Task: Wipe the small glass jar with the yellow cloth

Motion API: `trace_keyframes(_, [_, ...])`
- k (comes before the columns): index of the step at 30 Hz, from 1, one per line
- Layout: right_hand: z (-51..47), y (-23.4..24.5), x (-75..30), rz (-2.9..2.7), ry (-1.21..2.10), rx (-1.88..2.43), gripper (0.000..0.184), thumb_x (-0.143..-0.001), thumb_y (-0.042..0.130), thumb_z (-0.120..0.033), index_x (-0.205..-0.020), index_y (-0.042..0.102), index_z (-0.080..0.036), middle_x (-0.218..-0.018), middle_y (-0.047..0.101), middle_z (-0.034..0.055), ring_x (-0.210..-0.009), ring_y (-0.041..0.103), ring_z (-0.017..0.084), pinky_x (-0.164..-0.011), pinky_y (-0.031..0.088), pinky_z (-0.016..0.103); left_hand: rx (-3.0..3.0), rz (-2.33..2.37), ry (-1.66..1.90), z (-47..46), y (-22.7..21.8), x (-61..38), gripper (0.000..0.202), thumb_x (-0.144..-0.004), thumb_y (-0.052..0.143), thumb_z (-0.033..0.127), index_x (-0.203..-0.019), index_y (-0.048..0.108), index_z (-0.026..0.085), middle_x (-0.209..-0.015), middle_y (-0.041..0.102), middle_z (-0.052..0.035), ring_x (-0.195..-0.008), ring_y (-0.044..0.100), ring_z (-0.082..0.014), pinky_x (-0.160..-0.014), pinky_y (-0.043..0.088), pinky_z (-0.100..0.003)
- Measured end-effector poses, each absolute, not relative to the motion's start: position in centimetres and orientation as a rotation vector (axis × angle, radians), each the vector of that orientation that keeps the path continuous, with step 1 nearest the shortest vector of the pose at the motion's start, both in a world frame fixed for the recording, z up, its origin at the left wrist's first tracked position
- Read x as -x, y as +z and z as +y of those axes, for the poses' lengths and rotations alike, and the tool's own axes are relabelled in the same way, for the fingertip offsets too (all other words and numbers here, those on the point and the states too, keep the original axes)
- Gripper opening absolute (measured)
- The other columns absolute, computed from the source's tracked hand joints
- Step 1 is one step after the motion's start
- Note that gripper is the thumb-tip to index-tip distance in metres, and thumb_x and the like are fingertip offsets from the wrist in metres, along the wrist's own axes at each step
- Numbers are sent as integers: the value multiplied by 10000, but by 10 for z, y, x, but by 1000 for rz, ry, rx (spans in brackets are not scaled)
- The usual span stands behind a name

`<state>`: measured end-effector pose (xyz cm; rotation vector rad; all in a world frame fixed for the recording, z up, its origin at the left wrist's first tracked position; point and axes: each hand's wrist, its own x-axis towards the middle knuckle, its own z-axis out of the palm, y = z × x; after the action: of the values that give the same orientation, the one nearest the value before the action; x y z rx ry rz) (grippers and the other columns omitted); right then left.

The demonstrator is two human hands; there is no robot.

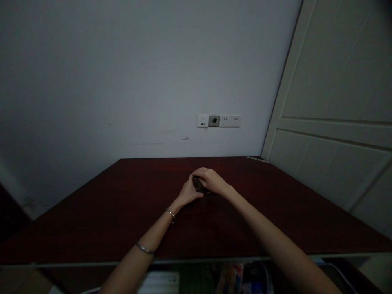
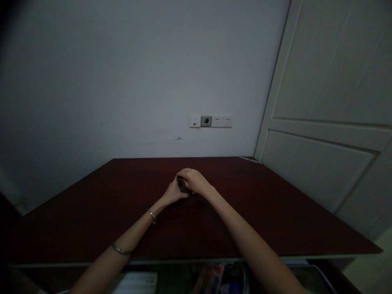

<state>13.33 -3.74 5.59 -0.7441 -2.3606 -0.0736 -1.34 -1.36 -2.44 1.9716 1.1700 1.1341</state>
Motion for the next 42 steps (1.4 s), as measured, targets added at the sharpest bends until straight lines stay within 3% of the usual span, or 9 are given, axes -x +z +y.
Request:
trace_keyframes(7, [-38, 37, -124, -2108, -88, 704, 332, -765, 472, -39, -1040, 620, -152, -1050, 642, 114, -1006, 580, 204, -897, 467, 364, -1835, 1119, 1279, -10, -20, 12, 804, -454, 786, 183, -1161, 403, 179, -990, 619, -61, -903, 602, -229, -788, 469, -343])
trace_keyframes(14, [-60, 12, -124, -2090, -160, 581, 374, -773, 477, -44, -1093, 594, -197, -1064, 642, 102, -1028, 568, 213, -907, 461, 409, -1822, 1038, 1370, -2, -23, 16, 565, -560, 688, 136, -1058, 423, 165, -978, 614, -74, -877, 598, -190, -815, 461, -340])
trace_keyframes(20, [-43, 19, -124, -1991, -18, 572, 369, -777, 473, -60, -1081, 605, -223, -1085, 641, 72, -1048, 568, 191, -926, 456, 388, -1785, 1028, 1394, 0, -20, 20, 698, -499, 736, 140, -1117, 413, 172, -998, 611, -60, -892, 598, -192, -818, 465, -334])
trace_keyframes(27, [-39, 23, -112, -1684, 146, 702, 243, -784, 512, -124, -952, 662, -215, -966, 681, 62, -910, 625, 180, -847, 494, 343, -1741, 913, 1398, 0, -26, 15, 763, -463, 771, 147, -1137, 414, 169, -1046, 592, -73, -953, 579, -211, -846, 457, -343])
trace_keyframes(34, [-64, 1, -109, -1857, 91, 560, 399, -751, 465, -29, -1046, 631, -240, -1039, 658, 57, -1025, 572, 188, -934, 442, 391, -1754, 752, 1404, 0, -27, 16, 497, -526, 703, 147, -943, 433, 160, -929, 580, -33, -853, 570, -154, -814, 453, -324])
trace_keyframes(42, [-42, 26, -106, -1628, 242, 700, 245, -771, 514, -129, -935, 669, -223, -953, 675, 53, -900, 615, 181, -838, 484, 330, -1598, 656, 1358, -3, -25, 11, 640, -499, 733, 167, -1052, 411, 143, -981, 562, -49, -877, 564, -156, -802, 445, -288])
